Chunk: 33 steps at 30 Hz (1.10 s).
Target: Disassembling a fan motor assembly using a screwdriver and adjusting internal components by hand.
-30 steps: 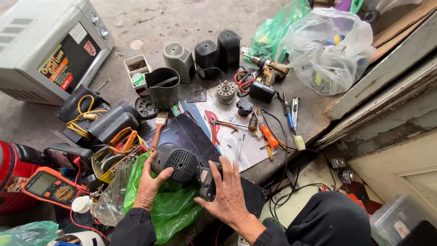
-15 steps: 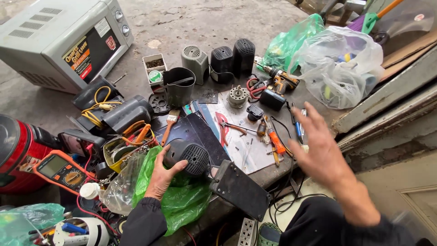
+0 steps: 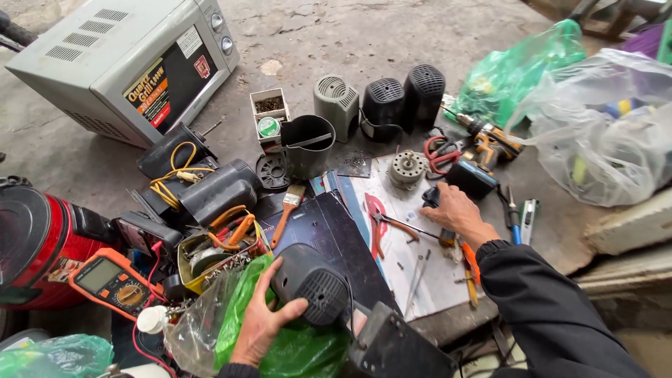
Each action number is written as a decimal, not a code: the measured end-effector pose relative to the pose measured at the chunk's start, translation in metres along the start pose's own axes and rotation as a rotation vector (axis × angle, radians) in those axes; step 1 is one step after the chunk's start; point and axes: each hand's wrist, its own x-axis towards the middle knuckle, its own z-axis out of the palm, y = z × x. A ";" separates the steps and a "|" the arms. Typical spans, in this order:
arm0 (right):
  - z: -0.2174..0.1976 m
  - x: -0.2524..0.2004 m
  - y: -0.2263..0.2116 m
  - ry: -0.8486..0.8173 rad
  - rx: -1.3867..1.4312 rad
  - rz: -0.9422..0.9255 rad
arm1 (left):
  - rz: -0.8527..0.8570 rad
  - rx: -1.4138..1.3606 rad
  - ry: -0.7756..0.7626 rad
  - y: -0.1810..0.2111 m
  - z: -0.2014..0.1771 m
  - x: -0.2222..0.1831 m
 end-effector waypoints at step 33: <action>-0.135 -0.343 -0.184 0.481 0.666 -0.349 | 0.089 0.062 -0.016 -0.001 -0.002 0.010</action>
